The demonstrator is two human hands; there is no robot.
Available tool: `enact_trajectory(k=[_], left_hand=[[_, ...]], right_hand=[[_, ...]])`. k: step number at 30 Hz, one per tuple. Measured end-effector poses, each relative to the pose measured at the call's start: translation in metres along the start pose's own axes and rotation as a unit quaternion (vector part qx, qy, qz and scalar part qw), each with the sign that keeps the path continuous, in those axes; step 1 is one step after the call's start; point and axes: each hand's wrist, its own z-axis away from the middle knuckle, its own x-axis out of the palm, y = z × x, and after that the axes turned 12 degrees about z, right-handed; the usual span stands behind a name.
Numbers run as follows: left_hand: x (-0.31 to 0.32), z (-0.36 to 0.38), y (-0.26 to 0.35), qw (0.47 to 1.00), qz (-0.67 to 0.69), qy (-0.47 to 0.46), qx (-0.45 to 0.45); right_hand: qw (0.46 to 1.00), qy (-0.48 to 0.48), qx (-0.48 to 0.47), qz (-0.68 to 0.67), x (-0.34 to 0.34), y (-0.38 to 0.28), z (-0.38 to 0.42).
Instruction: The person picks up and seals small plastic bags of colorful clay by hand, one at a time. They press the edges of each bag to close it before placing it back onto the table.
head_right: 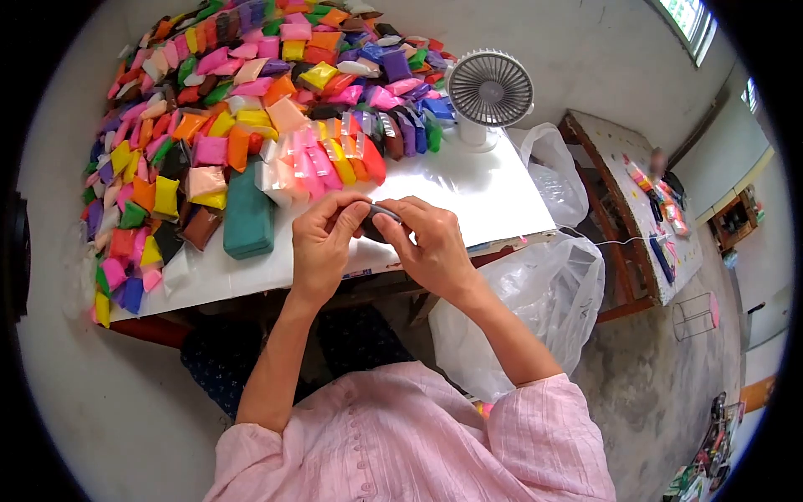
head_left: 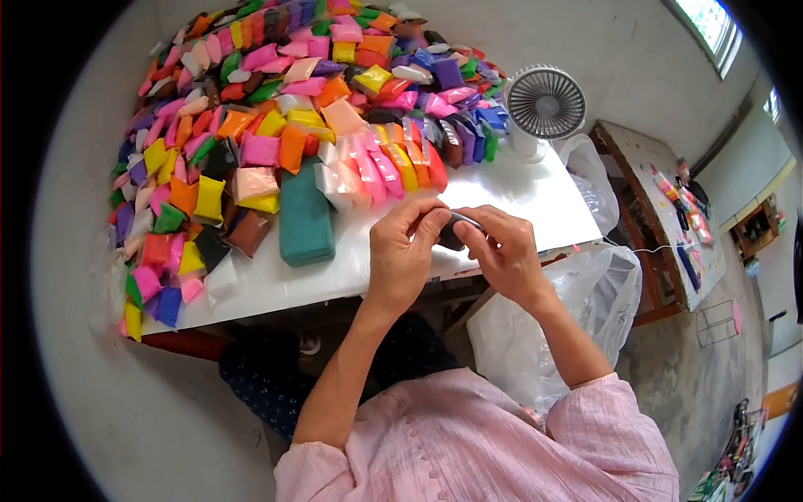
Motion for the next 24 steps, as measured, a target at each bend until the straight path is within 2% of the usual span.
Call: enact_trajectory(k=[4, 6, 8, 11, 19, 22, 24], left_hand=[[0.003, -0.014, -0.01, 0.999, 0.04, -0.006, -0.01], [0.003, -0.016, -0.015, 0.999, 0.036, 0.032, -0.011], [0.0, -0.014, -0.019, 0.996, 0.039, 0.066, -0.045], [-0.007, -0.014, -0.026, 0.997, -0.008, 0.027, -0.074], [-0.008, -0.011, -0.03, 0.997, -0.03, 0.008, -0.073], [-0.008, -0.01, -0.031, 0.997, -0.043, 0.005, -0.065], [-0.008, -0.01, -0.029, 0.997, -0.048, 0.001, -0.063]], right_hand=[[0.999, 0.012, 0.004, 0.046, -0.007, 0.006, -0.009], [0.989, 0.079, -0.01, 0.127, -0.004, 0.018, -0.018], [0.974, 0.086, 0.005, 0.211, -0.007, 0.024, -0.031], [0.967, 0.119, -0.008, 0.223, 0.005, 0.039, -0.046], [0.937, 0.116, -0.04, 0.326, 0.038, 0.057, -0.063], [0.933, 0.074, 0.012, 0.352, 0.045, 0.055, -0.065], [0.946, 0.053, 0.018, 0.319, 0.042, 0.052, -0.064]])
